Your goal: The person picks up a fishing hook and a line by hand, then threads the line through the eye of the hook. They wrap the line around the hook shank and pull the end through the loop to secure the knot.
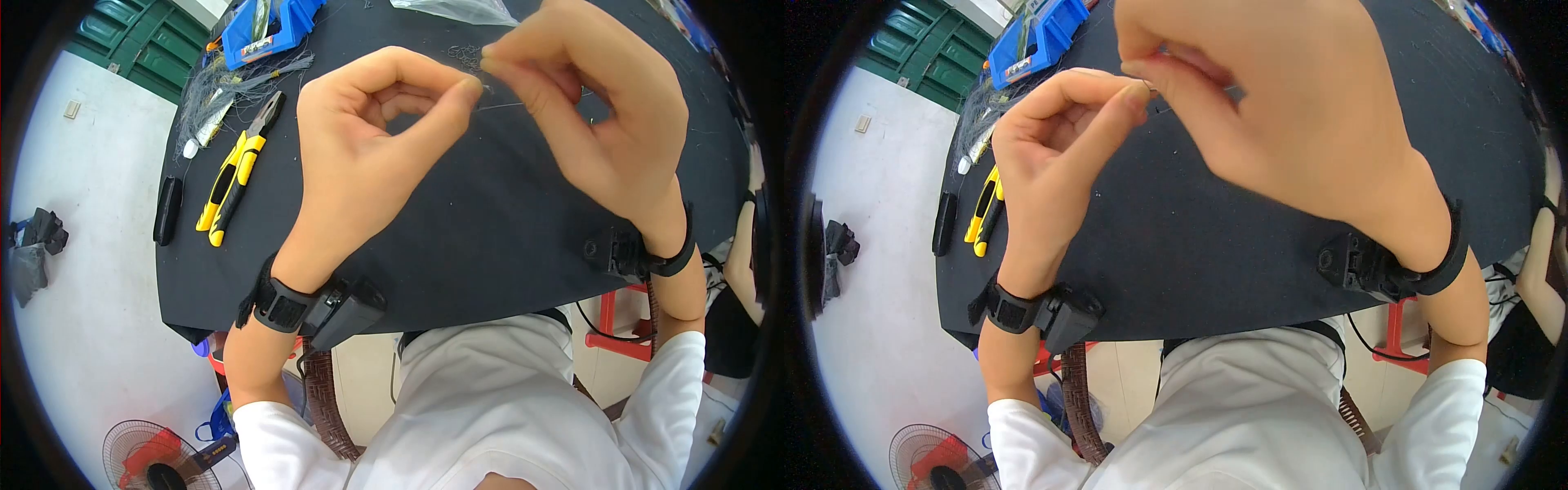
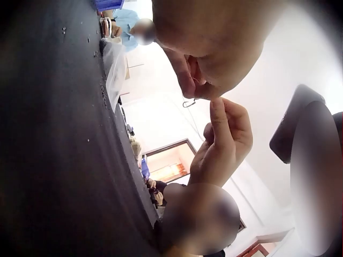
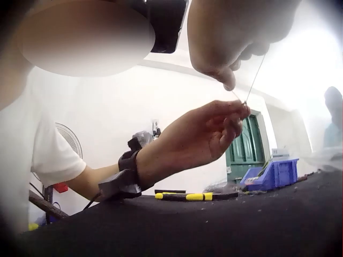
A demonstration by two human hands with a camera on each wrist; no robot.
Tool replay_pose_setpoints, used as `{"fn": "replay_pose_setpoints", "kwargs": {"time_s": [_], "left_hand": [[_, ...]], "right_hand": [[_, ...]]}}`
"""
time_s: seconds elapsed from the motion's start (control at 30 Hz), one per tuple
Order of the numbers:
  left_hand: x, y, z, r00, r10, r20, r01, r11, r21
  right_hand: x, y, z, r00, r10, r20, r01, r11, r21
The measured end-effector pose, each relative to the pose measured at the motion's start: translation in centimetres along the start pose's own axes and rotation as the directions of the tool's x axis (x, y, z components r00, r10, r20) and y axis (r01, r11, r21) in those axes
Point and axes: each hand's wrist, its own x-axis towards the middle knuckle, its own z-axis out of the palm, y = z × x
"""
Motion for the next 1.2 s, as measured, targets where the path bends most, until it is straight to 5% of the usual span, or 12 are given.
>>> {"fn": "replay_pose_setpoints", "kwargs": {"time_s": [0.17,0.27,0.4,0.53,0.67,1.03,1.2], "left_hand": [[0.1,0.1,0.0,0.994,0.066,0.083,-0.063,0.998,-0.029],[0.0,0.3,0.1,0.998,0.015,0.053,-0.009,0.992,-0.124],[0.0,0.2,-0.3,0.997,0.032,0.064,-0.021,0.985,-0.170],[0.0,0.1,-0.5,0.999,0.034,0.040,-0.025,0.977,-0.212],[-0.1,0.1,-0.6,1.000,-0.001,-0.017,-0.001,0.986,-0.168],[0.0,-0.8,-0.1,0.994,-0.049,-0.093,0.003,0.897,-0.442],[0.1,-0.6,0.1,0.985,-0.064,-0.162,0.001,0.933,-0.360]], "right_hand": [[0.0,0.5,-0.9,0.967,0.216,0.137,-0.239,0.955,0.176],[0.0,0.0,-1.3,0.867,0.422,0.265,-0.488,0.829,0.275],[0.2,0.1,-1.6,0.758,0.508,0.410,-0.647,0.664,0.373],[-1.3,0.6,-0.6,0.869,0.370,0.329,-0.475,0.808,0.347],[-1.7,-0.2,0.1,0.885,0.327,0.333,-0.422,0.865,0.273],[-1.9,-1.2,1.1,0.916,0.306,0.259,-0.376,0.881,0.286],[-1.4,-2.0,1.0,0.987,0.106,0.120,-0.120,0.986,0.118]]}}
